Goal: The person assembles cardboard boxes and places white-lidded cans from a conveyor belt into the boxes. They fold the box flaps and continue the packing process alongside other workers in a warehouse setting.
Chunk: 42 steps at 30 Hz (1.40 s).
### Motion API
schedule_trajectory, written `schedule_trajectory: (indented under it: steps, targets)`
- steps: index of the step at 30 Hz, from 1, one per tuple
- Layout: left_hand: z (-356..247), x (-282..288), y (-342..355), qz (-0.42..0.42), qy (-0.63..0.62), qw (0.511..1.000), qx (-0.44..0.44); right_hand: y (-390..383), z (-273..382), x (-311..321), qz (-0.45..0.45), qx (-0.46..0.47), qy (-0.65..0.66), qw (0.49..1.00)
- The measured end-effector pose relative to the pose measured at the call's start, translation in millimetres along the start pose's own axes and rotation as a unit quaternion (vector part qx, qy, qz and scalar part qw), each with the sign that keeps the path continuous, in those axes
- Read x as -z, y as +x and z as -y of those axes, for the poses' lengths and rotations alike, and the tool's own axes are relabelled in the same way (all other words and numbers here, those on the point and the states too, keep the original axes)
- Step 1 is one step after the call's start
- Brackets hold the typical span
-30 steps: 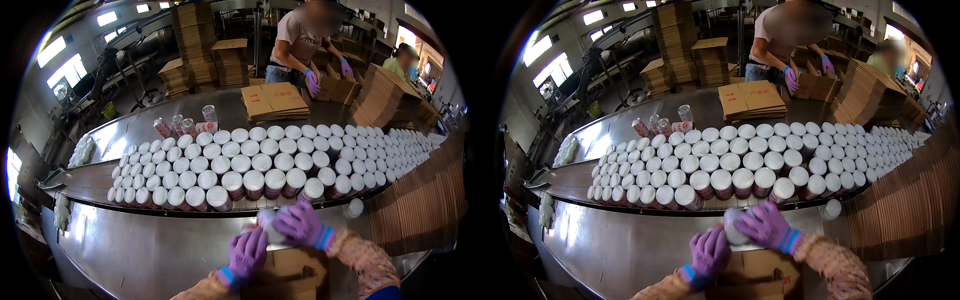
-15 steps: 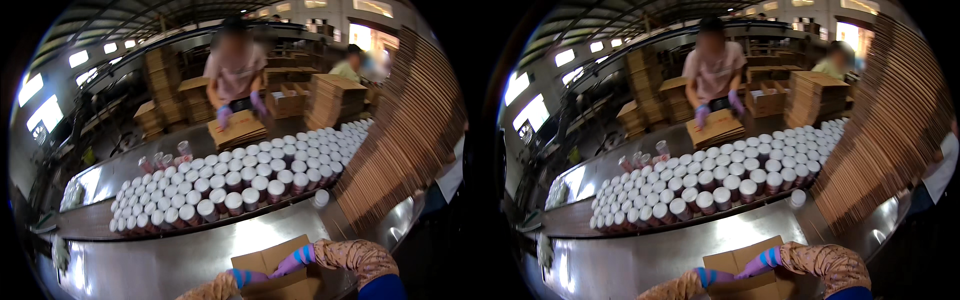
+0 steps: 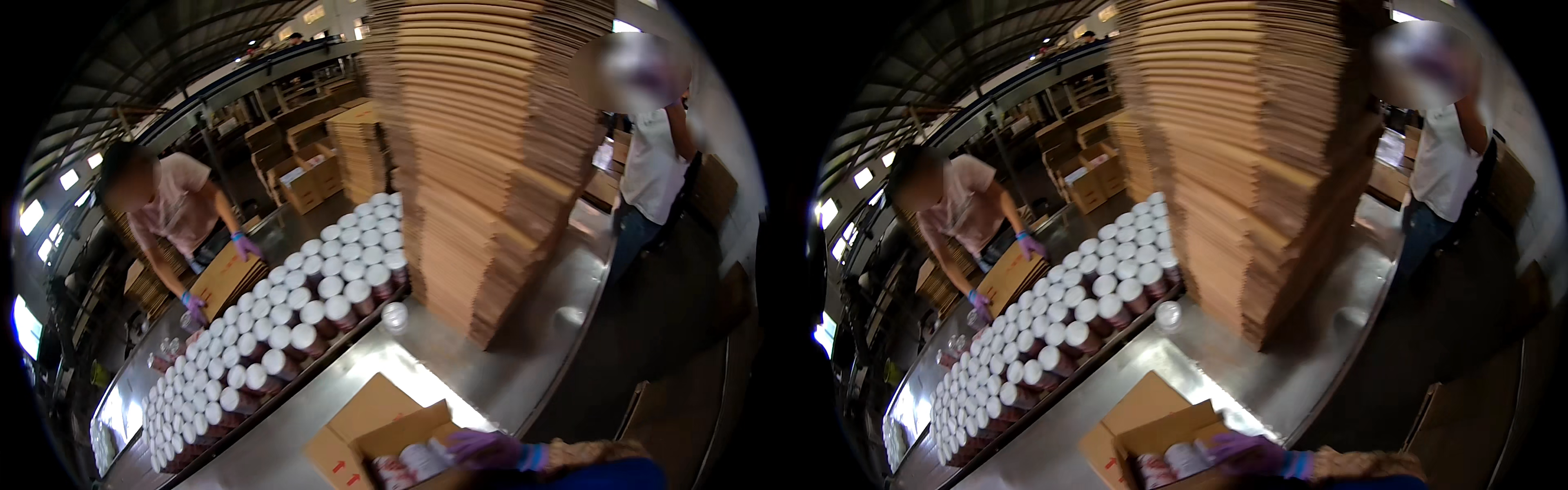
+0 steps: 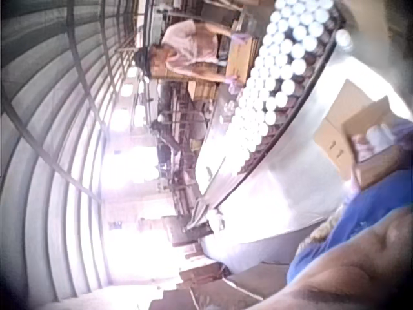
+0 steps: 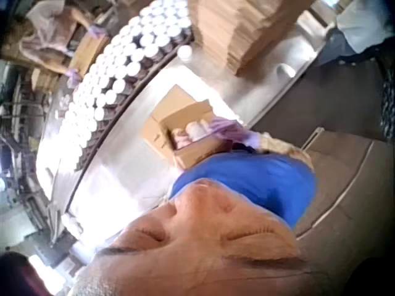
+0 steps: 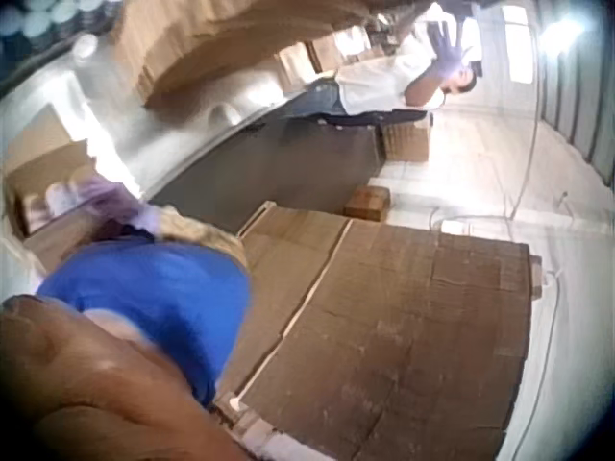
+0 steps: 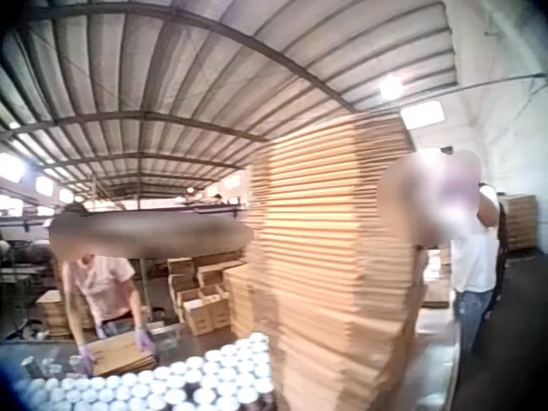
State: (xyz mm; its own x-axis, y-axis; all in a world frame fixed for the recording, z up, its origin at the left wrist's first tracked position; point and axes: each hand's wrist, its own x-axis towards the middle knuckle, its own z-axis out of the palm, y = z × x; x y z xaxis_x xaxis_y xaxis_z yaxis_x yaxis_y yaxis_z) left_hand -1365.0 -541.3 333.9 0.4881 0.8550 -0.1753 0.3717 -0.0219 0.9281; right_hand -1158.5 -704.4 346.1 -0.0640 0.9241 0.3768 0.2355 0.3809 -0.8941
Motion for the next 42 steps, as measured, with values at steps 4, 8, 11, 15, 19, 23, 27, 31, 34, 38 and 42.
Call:
schedule_trajectory:
  steps: [4, 8, 11, 15, 19, 23, 27, 31, 34, 38, 42]
  targets:
    - [25.3, -180.7, 57.0, 0.149, -0.089, 0.985, 0.002, -74.1, 69.3, 93.0, -0.302, -0.126, -0.126, 0.937]
    - [56.7, -343.3, 171.1, 0.24, -0.158, 0.958, -0.004, -101.9, 68.5, 186.5, -0.471, -0.076, -0.201, 0.855]
    - [-87.2, -363.7, 128.1, 0.305, 0.002, 0.95, -0.065, -154.0, 32.5, 247.7, -0.452, -0.136, -0.397, 0.787]
    - [-113.0, -197.6, 115.2, 0.35, 0.298, 0.88, -0.12, -131.2, 31.2, 270.6, -0.415, -0.201, -0.357, 0.812]
    - [-53.5, 15.6, 117.8, 0.041, 0.461, 0.886, 0.01, -111.7, 54.9, 224.0, -0.486, -0.074, -0.521, 0.697]
    - [13.7, 39.8, 60.5, 0.178, 0.539, 0.816, 0.106, -45.4, 5.3, 72.9, -0.269, -0.095, -0.493, 0.822]
    - [50.8, 56.6, 40.4, 0.175, 0.497, 0.85, 0.014, -15.5, -71.0, -102.1, 0.163, -0.348, -0.322, 0.865]
    - [38.4, 76.4, 27.1, 0.159, 0.57, 0.806, 0.002, -11.6, -92.6, -145.2, 0.081, -0.206, -0.454, 0.863]
    - [34.4, 93.3, 8.7, 0.154, 0.577, 0.801, -0.032, 2.4, -70.7, -161.4, 0.105, -0.255, -0.466, 0.84]
    - [56.8, 97.0, 11.1, 0.133, 0.502, 0.851, -0.084, 13.0, -59.0, -166.9, 0.13, -0.305, -0.489, 0.807]
    - [102.5, 71.9, 22.2, 0.151, 0.478, 0.854, -0.141, 36.7, -51.7, -130.7, 0.266, -0.274, -0.508, 0.772]
